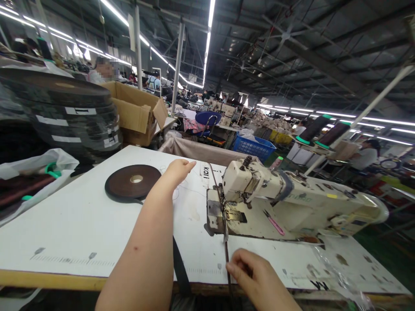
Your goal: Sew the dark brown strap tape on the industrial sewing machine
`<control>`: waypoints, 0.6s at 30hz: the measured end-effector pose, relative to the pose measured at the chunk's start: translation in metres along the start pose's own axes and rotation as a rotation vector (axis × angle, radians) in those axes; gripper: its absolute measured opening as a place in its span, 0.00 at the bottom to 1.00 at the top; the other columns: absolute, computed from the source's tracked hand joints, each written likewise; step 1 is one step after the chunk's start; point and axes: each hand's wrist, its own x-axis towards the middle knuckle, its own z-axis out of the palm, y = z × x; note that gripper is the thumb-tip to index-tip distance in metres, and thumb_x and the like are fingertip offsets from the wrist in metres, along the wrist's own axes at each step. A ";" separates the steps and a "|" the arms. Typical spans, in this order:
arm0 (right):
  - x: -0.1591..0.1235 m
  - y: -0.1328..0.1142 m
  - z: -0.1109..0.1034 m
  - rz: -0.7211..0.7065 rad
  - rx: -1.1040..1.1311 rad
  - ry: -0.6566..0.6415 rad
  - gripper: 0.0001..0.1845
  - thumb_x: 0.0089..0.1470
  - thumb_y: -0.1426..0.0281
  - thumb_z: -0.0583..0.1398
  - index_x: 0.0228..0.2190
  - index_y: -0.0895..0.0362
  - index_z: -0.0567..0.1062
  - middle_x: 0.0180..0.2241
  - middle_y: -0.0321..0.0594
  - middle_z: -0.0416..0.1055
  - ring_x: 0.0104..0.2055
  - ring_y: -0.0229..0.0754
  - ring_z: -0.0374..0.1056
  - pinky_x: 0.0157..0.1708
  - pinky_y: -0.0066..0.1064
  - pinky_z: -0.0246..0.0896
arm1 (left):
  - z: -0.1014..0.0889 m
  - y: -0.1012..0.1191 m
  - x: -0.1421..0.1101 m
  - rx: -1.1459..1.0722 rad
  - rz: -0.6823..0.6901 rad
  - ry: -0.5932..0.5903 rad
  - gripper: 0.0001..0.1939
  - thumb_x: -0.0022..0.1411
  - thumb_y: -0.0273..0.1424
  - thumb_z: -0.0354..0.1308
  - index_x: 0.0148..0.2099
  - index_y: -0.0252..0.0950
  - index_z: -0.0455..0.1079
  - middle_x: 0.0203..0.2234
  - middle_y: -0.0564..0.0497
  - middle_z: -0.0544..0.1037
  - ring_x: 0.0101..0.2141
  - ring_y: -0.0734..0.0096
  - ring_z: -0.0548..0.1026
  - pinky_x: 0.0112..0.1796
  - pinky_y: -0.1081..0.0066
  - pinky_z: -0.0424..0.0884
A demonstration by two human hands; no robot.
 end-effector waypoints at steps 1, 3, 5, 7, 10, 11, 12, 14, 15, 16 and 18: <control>0.006 -0.007 -0.002 0.025 -0.042 0.064 0.15 0.63 0.57 0.58 0.30 0.54 0.72 0.30 0.36 0.74 0.35 0.43 0.68 0.36 0.32 0.57 | 0.001 -0.001 0.001 -0.067 0.006 0.025 0.23 0.57 0.40 0.68 0.17 0.40 0.62 0.12 0.57 0.60 0.21 0.69 0.66 0.29 0.69 0.66; 0.018 -0.016 -0.002 0.065 -0.127 0.139 0.15 0.63 0.56 0.59 0.33 0.53 0.72 0.31 0.37 0.74 0.35 0.44 0.68 0.36 0.33 0.55 | 0.005 0.000 0.003 -0.169 0.008 0.059 0.22 0.62 0.41 0.64 0.21 0.39 0.62 0.16 0.56 0.65 0.23 0.70 0.70 0.32 0.70 0.70; 0.027 -0.020 0.003 0.091 -0.200 0.168 0.12 0.64 0.59 0.60 0.33 0.53 0.71 0.31 0.38 0.74 0.35 0.44 0.67 0.35 0.33 0.51 | 0.008 0.002 0.005 -0.334 -0.014 0.088 0.20 0.65 0.41 0.62 0.25 0.38 0.63 0.20 0.54 0.71 0.26 0.71 0.74 0.36 0.70 0.74; 0.034 -0.020 0.009 0.114 -0.243 0.192 0.11 0.64 0.64 0.59 0.29 0.53 0.68 0.30 0.37 0.73 0.34 0.43 0.66 0.34 0.33 0.49 | 0.010 0.004 0.006 -0.573 -0.068 0.126 0.18 0.66 0.41 0.62 0.28 0.38 0.63 0.22 0.52 0.73 0.27 0.71 0.76 0.38 0.67 0.77; 0.036 -0.015 0.013 0.099 -0.214 0.197 0.13 0.62 0.69 0.57 0.25 0.53 0.64 0.27 0.35 0.70 0.33 0.42 0.65 0.33 0.32 0.48 | 0.006 0.002 0.010 -0.769 -0.133 0.243 0.19 0.68 0.42 0.60 0.28 0.40 0.59 0.16 0.59 0.64 0.21 0.73 0.70 0.35 0.66 0.78; 0.034 -0.013 0.013 0.080 -0.172 0.178 0.12 0.61 0.70 0.57 0.25 0.53 0.64 0.26 0.34 0.68 0.32 0.42 0.64 0.33 0.31 0.49 | 0.004 0.000 0.011 -0.665 -0.125 0.286 0.19 0.70 0.42 0.56 0.28 0.41 0.58 0.14 0.61 0.59 0.18 0.74 0.67 0.34 0.67 0.77; 0.031 -0.011 0.012 0.058 -0.119 0.147 0.12 0.60 0.70 0.57 0.24 0.53 0.64 0.26 0.33 0.67 0.32 0.41 0.64 0.33 0.31 0.50 | 0.001 -0.003 0.013 -0.494 -0.106 0.315 0.19 0.71 0.42 0.52 0.28 0.41 0.59 0.13 0.62 0.56 0.17 0.73 0.66 0.33 0.68 0.76; 0.023 -0.007 0.011 0.017 -0.016 0.059 0.11 0.57 0.70 0.58 0.23 0.53 0.64 0.25 0.32 0.65 0.31 0.39 0.63 0.33 0.29 0.52 | -0.004 -0.008 0.015 -0.111 -0.055 0.314 0.20 0.71 0.42 0.49 0.27 0.41 0.63 0.13 0.59 0.58 0.20 0.68 0.70 0.33 0.67 0.74; 0.018 -0.004 0.010 -0.001 0.020 0.010 0.11 0.55 0.70 0.59 0.23 0.54 0.65 0.25 0.32 0.65 0.31 0.39 0.62 0.33 0.29 0.53 | -0.006 -0.009 0.015 0.037 -0.032 0.294 0.20 0.70 0.42 0.51 0.26 0.41 0.66 0.13 0.56 0.62 0.24 0.63 0.74 0.34 0.65 0.74; 0.012 -0.002 0.009 -0.019 0.043 -0.038 0.09 0.53 0.70 0.60 0.23 0.54 0.66 0.25 0.32 0.64 0.31 0.38 0.62 0.33 0.28 0.53 | -0.007 -0.010 0.015 0.127 -0.018 0.272 0.19 0.67 0.42 0.56 0.25 0.40 0.68 0.15 0.53 0.67 0.28 0.58 0.77 0.37 0.63 0.73; 0.000 0.006 0.010 -0.061 0.066 -0.144 0.07 0.52 0.69 0.62 0.24 0.54 0.70 0.25 0.31 0.65 0.30 0.38 0.61 0.33 0.28 0.55 | -0.008 -0.011 0.012 0.241 -0.013 0.214 0.16 0.59 0.42 0.64 0.24 0.39 0.72 0.21 0.46 0.77 0.37 0.48 0.80 0.42 0.58 0.72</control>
